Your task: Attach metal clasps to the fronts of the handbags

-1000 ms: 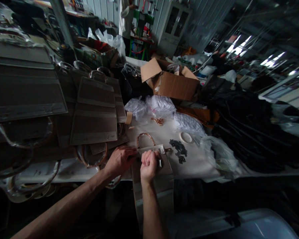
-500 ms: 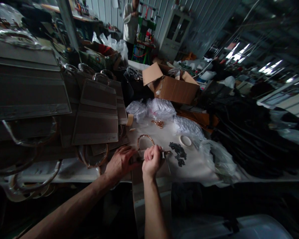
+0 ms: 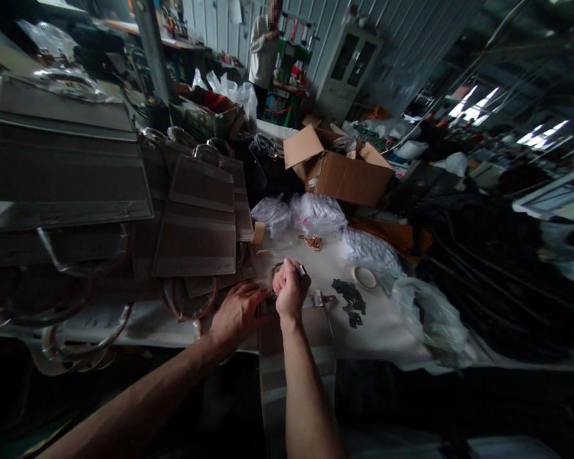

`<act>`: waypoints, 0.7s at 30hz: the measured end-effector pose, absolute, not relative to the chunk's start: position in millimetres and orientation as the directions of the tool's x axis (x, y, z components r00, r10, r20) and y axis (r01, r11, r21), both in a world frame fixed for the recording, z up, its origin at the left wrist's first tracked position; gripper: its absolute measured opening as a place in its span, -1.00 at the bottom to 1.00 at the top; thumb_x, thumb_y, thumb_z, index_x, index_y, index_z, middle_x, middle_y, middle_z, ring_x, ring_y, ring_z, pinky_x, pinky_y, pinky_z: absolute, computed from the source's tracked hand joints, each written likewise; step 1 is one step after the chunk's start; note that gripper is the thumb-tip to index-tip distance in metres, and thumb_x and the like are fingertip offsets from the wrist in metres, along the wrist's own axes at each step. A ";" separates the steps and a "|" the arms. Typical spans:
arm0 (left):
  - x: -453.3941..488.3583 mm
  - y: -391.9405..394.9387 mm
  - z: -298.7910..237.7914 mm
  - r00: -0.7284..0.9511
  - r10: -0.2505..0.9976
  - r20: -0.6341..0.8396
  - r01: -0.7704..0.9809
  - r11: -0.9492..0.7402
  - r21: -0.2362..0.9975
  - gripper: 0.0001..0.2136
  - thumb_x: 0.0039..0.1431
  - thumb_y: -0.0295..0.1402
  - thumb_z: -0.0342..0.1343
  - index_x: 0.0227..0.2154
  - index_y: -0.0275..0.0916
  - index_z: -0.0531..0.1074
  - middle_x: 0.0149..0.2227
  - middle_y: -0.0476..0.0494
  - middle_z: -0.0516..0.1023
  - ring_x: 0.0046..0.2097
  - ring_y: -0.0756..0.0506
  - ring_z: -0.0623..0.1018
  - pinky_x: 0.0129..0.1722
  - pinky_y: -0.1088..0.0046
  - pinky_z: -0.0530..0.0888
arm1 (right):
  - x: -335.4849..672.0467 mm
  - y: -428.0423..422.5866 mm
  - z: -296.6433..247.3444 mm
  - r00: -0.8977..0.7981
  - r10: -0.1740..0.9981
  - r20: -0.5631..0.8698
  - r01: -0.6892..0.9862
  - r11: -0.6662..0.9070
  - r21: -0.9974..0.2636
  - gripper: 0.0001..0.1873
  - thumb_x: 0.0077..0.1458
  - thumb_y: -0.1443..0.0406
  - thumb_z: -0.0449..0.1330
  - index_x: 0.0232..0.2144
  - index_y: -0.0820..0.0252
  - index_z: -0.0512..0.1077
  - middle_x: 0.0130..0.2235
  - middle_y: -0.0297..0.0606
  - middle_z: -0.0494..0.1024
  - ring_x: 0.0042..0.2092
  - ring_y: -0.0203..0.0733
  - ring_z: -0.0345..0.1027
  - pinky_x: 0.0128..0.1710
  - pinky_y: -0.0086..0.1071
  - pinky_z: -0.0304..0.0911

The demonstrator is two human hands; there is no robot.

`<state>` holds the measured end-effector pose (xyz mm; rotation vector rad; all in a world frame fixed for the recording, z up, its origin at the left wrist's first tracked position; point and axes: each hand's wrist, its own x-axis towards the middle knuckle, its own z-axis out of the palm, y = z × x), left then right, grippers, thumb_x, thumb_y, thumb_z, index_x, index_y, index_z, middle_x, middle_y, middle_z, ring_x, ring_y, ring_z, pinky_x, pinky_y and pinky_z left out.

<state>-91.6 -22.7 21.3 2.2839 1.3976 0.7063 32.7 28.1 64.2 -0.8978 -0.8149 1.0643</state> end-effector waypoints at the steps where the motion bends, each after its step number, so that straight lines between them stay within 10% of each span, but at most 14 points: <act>1: -91.4 -22.6 22.3 0.384 0.896 0.222 0.712 -0.440 0.546 -0.52 0.13 -0.10 0.43 0.04 -0.19 0.51 0.05 -0.23 0.63 0.15 -0.29 0.50 0.25 0.06 0.35 | 32.5 26.5 61.5 0.271 0.954 0.128 -0.354 0.222 -0.909 -0.46 0.19 0.11 0.30 -0.61 0.11 0.08 -0.69 -0.61 0.03 -0.68 -0.46 -0.22 -0.70 -0.51 -0.25; 21: -88.6 -21.1 26.5 0.368 0.903 0.221 0.665 -0.422 0.616 -0.61 0.21 -0.13 0.36 0.04 -0.17 0.55 0.00 -0.21 0.66 0.12 -0.29 0.53 0.20 0.08 0.40 | 46.5 0.3 69.4 0.259 0.917 0.305 -0.366 0.385 -0.847 -0.48 0.23 0.23 0.26 -0.61 0.11 0.05 -0.67 -0.59 -0.02 -0.66 -0.42 -0.22 -0.64 -0.46 -0.20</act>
